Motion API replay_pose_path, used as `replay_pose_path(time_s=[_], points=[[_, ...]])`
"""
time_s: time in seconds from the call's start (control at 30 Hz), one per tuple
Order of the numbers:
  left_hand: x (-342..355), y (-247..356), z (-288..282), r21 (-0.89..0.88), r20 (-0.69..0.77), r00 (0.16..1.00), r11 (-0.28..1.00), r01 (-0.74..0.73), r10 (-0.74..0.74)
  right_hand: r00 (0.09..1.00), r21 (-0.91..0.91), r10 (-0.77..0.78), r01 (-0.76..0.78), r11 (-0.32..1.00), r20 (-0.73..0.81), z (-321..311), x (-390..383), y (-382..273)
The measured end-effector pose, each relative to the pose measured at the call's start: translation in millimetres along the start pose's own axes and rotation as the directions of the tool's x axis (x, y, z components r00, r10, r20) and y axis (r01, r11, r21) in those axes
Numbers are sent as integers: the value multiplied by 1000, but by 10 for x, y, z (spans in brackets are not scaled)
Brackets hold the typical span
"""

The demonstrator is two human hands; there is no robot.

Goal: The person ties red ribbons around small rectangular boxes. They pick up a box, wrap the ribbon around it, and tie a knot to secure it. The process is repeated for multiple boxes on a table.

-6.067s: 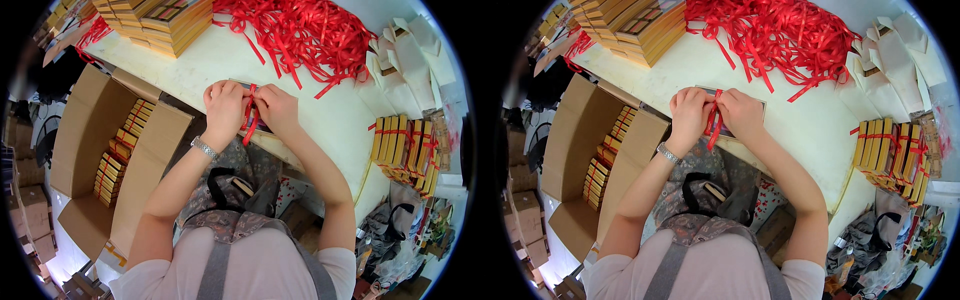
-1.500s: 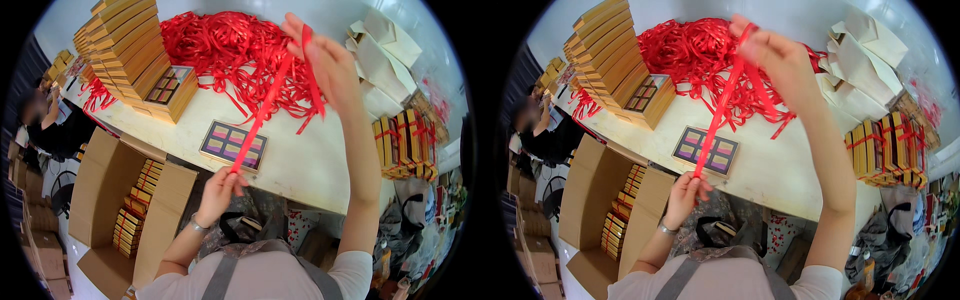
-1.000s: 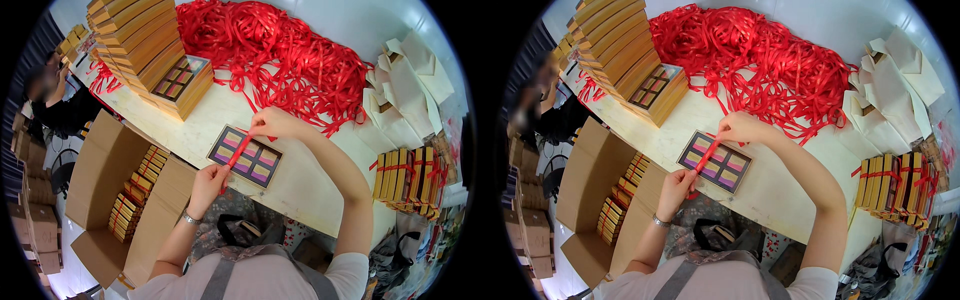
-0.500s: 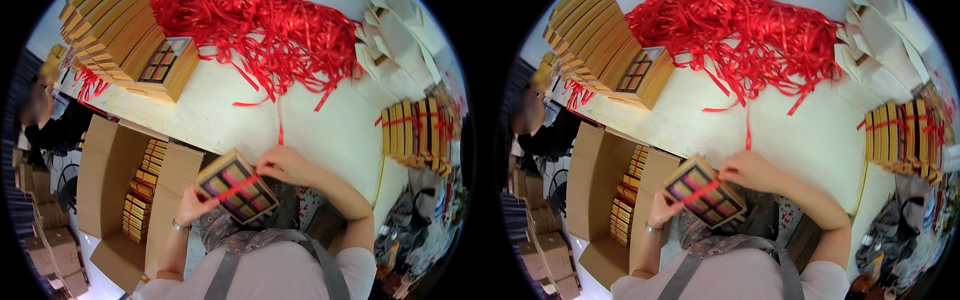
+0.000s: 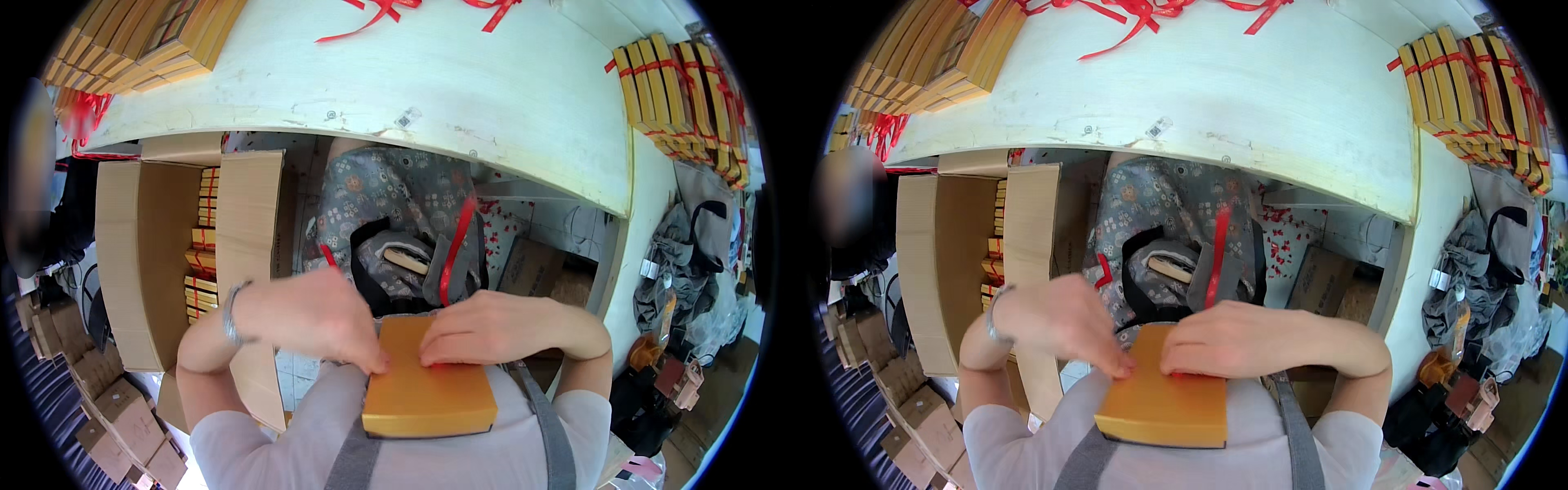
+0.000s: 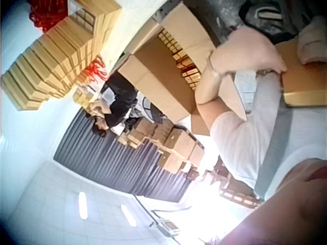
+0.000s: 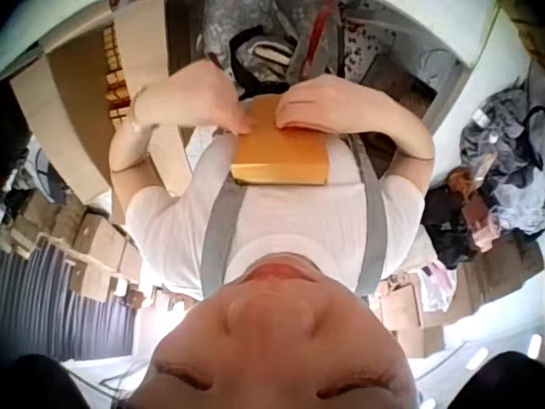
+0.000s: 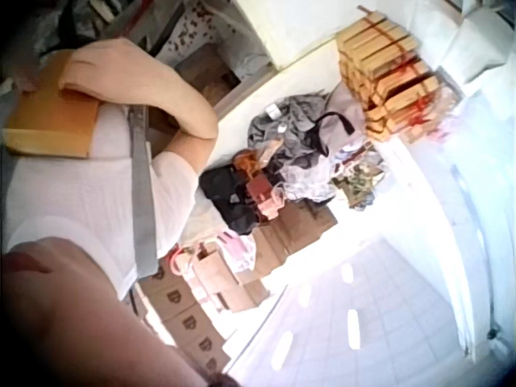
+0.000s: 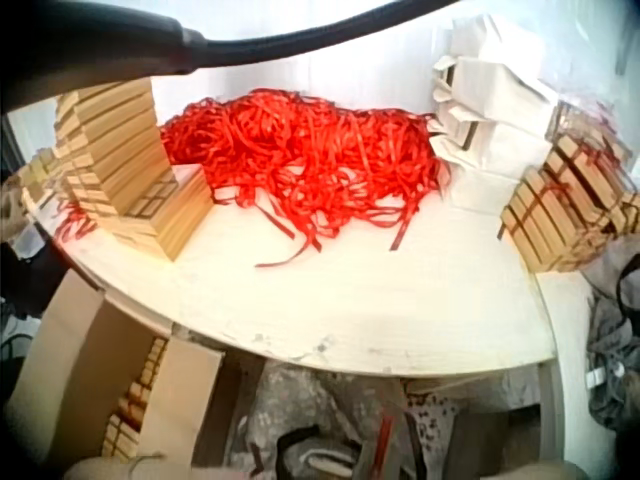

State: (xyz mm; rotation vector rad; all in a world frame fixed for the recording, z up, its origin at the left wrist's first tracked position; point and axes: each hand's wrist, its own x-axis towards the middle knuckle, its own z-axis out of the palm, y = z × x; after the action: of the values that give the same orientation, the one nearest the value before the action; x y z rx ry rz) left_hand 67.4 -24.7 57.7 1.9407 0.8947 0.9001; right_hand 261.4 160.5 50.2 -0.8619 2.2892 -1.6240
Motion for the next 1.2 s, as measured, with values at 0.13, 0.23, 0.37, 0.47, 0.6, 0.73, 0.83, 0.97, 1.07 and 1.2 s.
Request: replay_pose_path(time_s=[0.13,0.23,0.37,0.47,0.6,0.73,0.83,0.97,1.07,1.2], points=[[94,-345,18,-343,230,959,908,240,-167,993,-43,101,-99,994,57,-18,48,28],[68,-428,32,-414,247,949,864,285,-195,987,15,162,-162,987,15,-23,66,84],[207,-559,-50,-517,317,927,782,347,-202,987,96,156,-152,984,-40,-58,84,168],[248,-552,-35,-252,170,953,924,286,-249,983,128,164,-153,980,-84,-19,92,157],[174,-450,222,-390,-133,944,892,229,-301,931,129,174,-140,982,-319,135,65,91],[174,-377,355,-355,-288,853,875,328,-436,929,-113,33,-80,990,-367,198,-6,87],[200,-165,366,-219,-536,635,818,531,-556,909,-399,-147,-24,917,-390,169,-20,80],[160,-54,315,-334,112,605,544,770,-788,899,-605,-280,21,796,-337,112,7,21],[175,-125,365,-569,85,720,559,603,-689,915,-671,-292,31,741,-279,88,3,-28],[232,-69,465,-838,235,570,133,529,-787,916,-699,-275,-9,715,-293,67,-80,-100]])
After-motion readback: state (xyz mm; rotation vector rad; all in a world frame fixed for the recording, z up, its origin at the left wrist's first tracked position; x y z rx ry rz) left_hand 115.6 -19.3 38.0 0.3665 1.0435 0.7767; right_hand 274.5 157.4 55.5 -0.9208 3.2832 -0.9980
